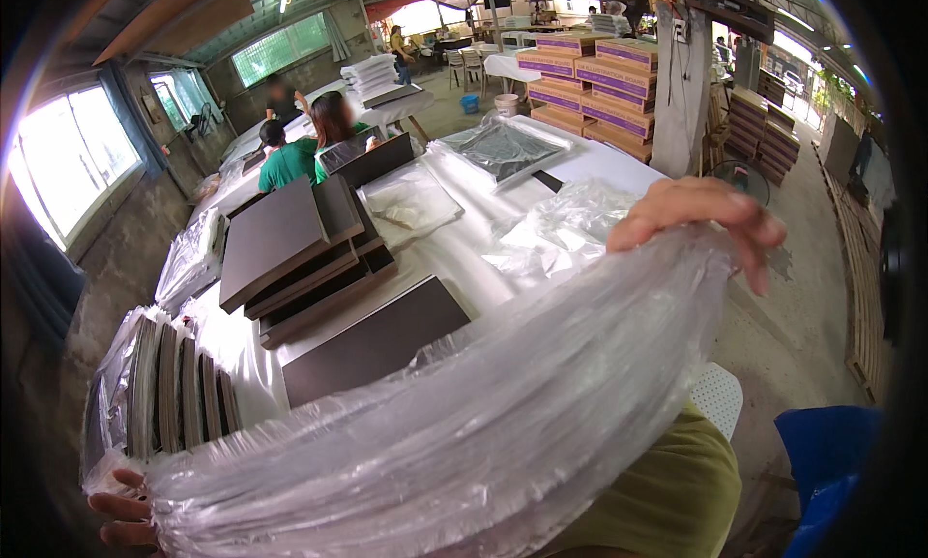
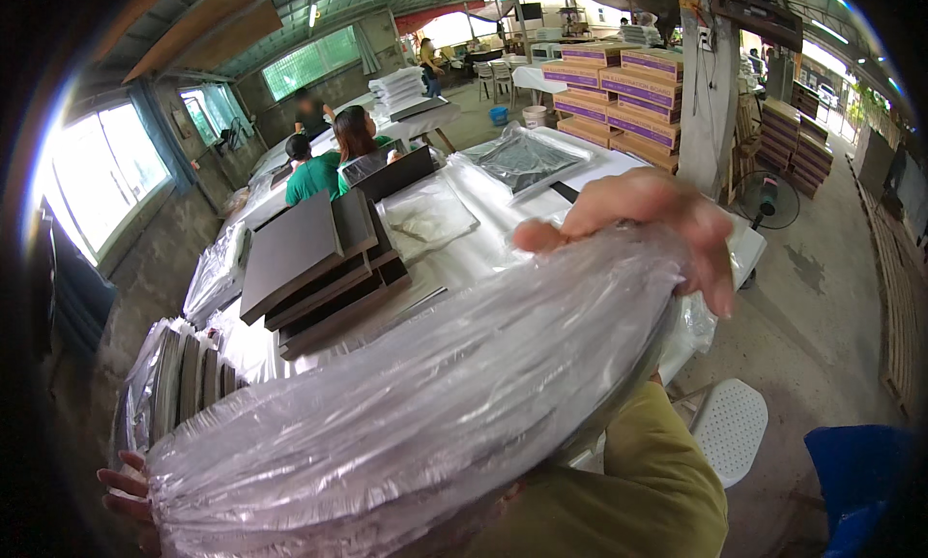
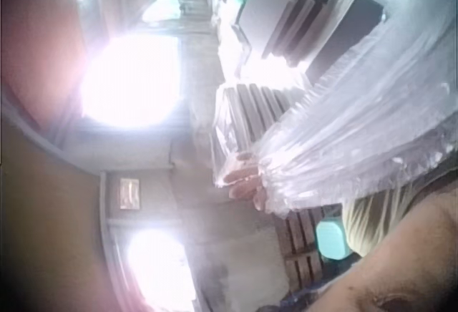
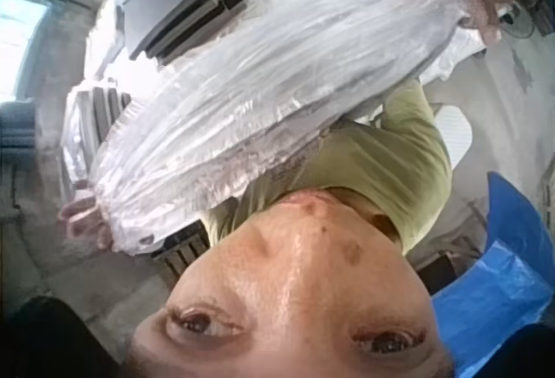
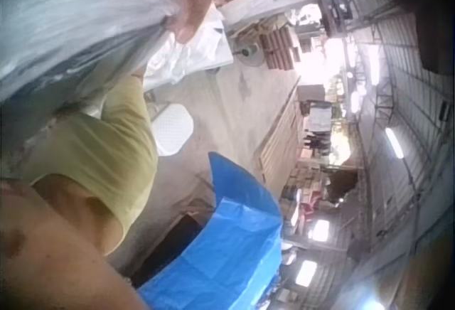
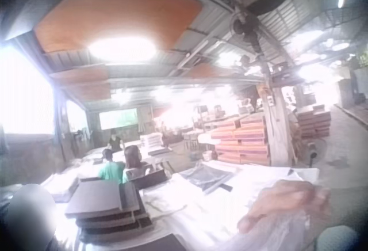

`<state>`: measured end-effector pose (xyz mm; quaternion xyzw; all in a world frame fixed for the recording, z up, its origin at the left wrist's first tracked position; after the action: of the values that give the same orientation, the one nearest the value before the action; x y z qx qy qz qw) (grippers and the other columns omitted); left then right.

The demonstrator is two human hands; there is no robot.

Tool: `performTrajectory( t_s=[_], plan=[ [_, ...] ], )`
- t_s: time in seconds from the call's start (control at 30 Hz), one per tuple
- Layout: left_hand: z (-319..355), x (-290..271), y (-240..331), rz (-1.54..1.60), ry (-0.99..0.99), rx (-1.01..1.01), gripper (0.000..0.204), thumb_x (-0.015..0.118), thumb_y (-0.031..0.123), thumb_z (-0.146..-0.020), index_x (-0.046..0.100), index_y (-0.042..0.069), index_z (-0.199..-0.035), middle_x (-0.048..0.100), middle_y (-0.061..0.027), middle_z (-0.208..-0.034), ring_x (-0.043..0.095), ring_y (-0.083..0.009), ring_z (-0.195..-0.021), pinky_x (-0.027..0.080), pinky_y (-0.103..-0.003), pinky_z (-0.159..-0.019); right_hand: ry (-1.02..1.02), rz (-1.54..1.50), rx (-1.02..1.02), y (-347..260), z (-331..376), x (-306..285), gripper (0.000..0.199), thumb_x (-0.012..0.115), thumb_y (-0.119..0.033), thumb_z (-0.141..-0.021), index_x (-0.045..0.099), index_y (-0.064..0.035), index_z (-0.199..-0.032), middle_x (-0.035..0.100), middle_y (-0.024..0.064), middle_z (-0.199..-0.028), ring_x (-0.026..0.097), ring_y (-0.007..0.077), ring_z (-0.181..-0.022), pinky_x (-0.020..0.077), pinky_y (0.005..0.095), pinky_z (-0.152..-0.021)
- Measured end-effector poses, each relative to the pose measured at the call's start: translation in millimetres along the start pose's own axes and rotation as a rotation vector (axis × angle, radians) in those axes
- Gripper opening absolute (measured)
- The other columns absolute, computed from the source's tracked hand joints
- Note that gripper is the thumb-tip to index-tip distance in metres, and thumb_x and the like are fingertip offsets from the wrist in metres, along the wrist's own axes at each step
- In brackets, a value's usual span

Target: The person places dark boards into individual plastic sleeves and stacks the finished items onto a pile.

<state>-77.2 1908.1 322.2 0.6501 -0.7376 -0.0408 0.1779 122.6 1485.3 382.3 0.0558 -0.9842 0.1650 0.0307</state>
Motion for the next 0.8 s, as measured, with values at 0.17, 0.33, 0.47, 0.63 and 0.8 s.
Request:
performTrajectory(
  t_s=[0.17,0.33,0.47,0.63,0.8],
  plan=[
    [5,4,-3,0.004,0.025,0.003,0.032,0.050,0.035,-0.074,0.034,0.008,-0.081,0.036,-0.0058,-0.079,0.042,-0.0214,-0.070,0.038,-0.035,-0.060,-0.261,0.171,-0.060,-9,15,-23,0.009,0.063,-0.017,-0.076,0.063,-0.0102,-0.081,0.064,0.0083,-0.079,0.054,0.0234,-0.099,0.0247,0.0510,-0.100],
    [13,0,4,-0.057,0.050,-0.024,0.033,0.049,0.036,-0.074,0.033,0.008,-0.083,0.036,-0.0063,-0.081,0.042,-0.0219,-0.072,0.038,-0.036,-0.062,-0.256,0.594,-0.073,-20,30,6,0.014,0.066,-0.017,-0.073,0.065,-0.0115,-0.085,0.062,0.0081,-0.090,0.052,0.0248,-0.104,0.0318,0.0503,-0.096],
    [6,-4,-16,-0.018,0.057,-0.058,0.035,0.049,0.036,-0.074,0.033,0.007,-0.085,0.036,-0.0066,-0.083,0.042,-0.0222,-0.073,0.038,-0.036,-0.063,0.057,0.843,-0.218,-22,35,-32,0.010,0.059,-0.013,-0.071,0.061,-0.0063,-0.079,0.059,0.0141,-0.091,0.054,0.0291,-0.094,0.0402,0.0441,-0.088],
    [13,-1,-11,-0.057,0.068,-0.069,0.037,0.049,0.037,-0.074,0.033,0.007,-0.087,0.036,-0.0070,-0.085,0.042,-0.0227,-0.075,0.037,-0.037,-0.065,0.032,0.637,-0.246,-14,37,-19,0.016,0.057,-0.012,-0.069,0.061,-0.0031,-0.082,0.055,0.0140,-0.092,0.052,0.0334,-0.098,0.0381,0.0430,-0.090],
    [5,-3,-18,-0.062,0.063,-0.055,0.038,0.049,0.038,-0.074,0.032,0.007,-0.089,0.035,-0.0075,-0.087,0.042,-0.0232,-0.077,0.037,-0.037,-0.066,0.077,0.936,-0.059,-12,20,-50,0.026,0.055,-0.029,-0.075,0.061,-0.0045,-0.082,0.055,0.0138,-0.094,0.051,0.0304,-0.098,0.0311,0.0480,-0.097]
  ],
)
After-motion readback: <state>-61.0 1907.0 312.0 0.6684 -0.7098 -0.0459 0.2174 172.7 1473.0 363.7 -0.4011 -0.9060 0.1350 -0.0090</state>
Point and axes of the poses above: each hand's wrist, its own z-axis away from the middle knuckle, its own x-axis out of the palm, y = z × x, the point moved 8 cm from there along -z, towards the middle knuckle
